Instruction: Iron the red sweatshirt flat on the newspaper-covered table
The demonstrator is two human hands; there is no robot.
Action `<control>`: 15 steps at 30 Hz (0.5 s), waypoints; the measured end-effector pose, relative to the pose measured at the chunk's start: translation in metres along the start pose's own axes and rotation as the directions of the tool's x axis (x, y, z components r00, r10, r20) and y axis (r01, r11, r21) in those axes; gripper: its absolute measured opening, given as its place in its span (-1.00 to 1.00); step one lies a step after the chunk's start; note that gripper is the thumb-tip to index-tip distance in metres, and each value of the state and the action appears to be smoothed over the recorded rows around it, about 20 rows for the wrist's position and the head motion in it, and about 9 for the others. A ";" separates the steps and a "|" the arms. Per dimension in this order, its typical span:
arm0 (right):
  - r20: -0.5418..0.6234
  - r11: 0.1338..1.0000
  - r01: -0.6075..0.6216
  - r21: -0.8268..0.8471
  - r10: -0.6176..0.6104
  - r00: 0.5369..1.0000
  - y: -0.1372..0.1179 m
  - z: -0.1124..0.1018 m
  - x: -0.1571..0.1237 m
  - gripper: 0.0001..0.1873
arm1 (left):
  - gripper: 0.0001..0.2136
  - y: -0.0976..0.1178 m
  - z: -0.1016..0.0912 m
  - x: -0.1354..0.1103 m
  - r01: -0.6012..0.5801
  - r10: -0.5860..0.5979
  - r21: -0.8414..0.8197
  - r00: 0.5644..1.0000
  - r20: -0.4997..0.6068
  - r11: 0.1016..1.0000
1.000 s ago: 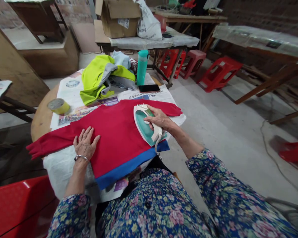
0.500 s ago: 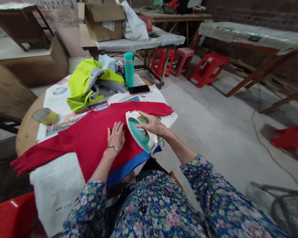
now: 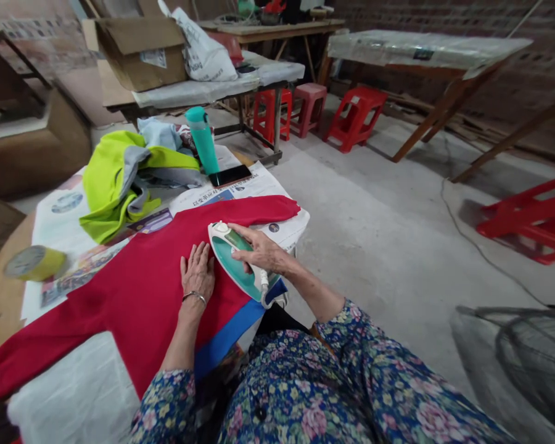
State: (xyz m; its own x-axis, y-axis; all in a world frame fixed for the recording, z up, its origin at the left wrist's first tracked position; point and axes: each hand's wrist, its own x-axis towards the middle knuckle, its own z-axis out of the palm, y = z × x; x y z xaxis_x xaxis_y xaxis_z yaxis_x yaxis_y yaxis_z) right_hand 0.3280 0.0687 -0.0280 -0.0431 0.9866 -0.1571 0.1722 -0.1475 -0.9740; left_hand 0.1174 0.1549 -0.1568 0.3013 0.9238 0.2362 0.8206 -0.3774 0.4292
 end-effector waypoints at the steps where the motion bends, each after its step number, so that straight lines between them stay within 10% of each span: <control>1: -0.010 1.000 0.008 -0.012 -0.008 1.000 -0.002 0.002 0.002 -0.09 | -0.48 -0.001 -0.001 0.000 -0.001 0.001 0.009 1.000 0.003 1.000; 15: -0.066 0.974 0.104 -0.203 -0.120 0.991 -0.029 -0.003 0.081 -0.26 | -0.48 0.002 -0.008 0.000 -0.007 0.006 0.010 1.000 0.011 1.000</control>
State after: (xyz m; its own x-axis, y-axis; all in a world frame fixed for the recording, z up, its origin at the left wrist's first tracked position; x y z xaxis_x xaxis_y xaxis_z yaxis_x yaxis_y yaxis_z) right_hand 0.3226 0.1529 -0.0123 0.0015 0.9996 -0.0281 0.3625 -0.0267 -0.9316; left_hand 0.1151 0.1540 -0.1489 0.3120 0.9220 0.2292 0.8233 -0.3828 0.4190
